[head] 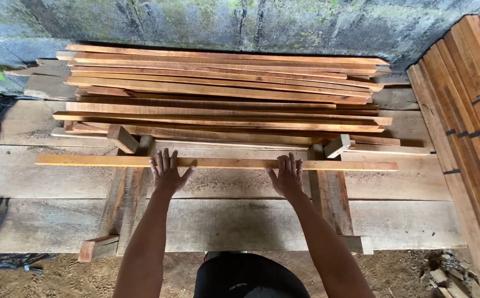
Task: Organizing and moving wooden planks in a workshop storage area.
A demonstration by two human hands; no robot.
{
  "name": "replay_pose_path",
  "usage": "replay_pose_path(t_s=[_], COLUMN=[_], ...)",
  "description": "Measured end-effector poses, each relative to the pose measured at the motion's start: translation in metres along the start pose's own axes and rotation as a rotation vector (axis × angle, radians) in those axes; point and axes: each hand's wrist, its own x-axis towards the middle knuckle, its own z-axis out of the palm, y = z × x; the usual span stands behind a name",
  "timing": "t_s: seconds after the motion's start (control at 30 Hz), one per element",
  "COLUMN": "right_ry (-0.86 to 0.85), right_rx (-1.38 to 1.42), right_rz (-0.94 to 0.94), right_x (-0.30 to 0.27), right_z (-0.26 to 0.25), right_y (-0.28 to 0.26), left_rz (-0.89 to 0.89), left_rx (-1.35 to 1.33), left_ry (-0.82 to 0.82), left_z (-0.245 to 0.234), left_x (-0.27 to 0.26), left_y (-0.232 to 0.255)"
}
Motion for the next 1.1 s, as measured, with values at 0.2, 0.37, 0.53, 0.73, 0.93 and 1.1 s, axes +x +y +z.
replay_pose_path(t_s=[0.2,0.37,0.53,0.73,0.93,1.1], right_ry=[0.305,0.452,0.102,-0.058,-0.118,-0.119], right_rx=[-0.156,-0.127,-0.091,0.031,0.012,-0.012], right_rz=[-0.202,-0.176,-0.031,0.064,0.140,0.149], right_x=[0.033,0.015,0.006,0.001,0.005,0.006], right_z=[0.042,0.018,-0.013,-0.034,-0.030,-0.026], right_y=[0.042,0.012,-0.003,-0.018,-0.028,-0.026], left_rz=[0.132,0.221,0.110,0.128,0.102,0.141], left_rx=[0.055,0.071,0.030,0.004,0.039,0.051], left_ry=[0.252,0.541,0.204,0.173,0.125,0.079], left_z=[0.028,0.008,0.005,0.009,0.001,0.002], left_x=[0.026,-0.003,0.006,0.007,0.007,0.010], left_y=[-0.015,-0.005,0.000,-0.004,-0.004,-0.007])
